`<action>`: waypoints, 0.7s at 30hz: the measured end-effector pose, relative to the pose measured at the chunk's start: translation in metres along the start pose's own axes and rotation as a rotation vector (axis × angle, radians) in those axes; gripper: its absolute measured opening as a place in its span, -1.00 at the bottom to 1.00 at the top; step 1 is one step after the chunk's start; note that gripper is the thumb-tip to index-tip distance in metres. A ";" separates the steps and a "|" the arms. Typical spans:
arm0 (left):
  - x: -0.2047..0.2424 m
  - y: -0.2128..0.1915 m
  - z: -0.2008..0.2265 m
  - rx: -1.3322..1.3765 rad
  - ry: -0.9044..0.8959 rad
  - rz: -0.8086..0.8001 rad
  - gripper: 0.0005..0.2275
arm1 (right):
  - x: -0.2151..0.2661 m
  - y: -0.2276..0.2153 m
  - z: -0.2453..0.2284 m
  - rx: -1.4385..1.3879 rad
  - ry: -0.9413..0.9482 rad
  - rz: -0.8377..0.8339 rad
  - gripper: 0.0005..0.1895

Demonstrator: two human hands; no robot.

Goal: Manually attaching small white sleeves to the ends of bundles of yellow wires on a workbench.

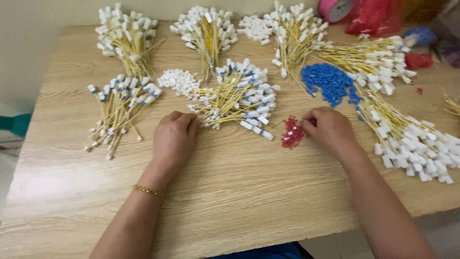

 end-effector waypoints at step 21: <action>0.003 0.004 -0.005 0.015 -0.008 -0.038 -0.89 | -0.003 -0.011 0.008 -0.273 0.235 -0.088 -0.71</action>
Point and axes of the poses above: each hand's wrist, its own x-axis away from the middle knuckle, its own y-axis out of the palm, z = x × y, the point moved 1 cm from there along -x, towards the middle knuckle, and after that the axes turned 12 degrees about -x, right-handed, at the moved point
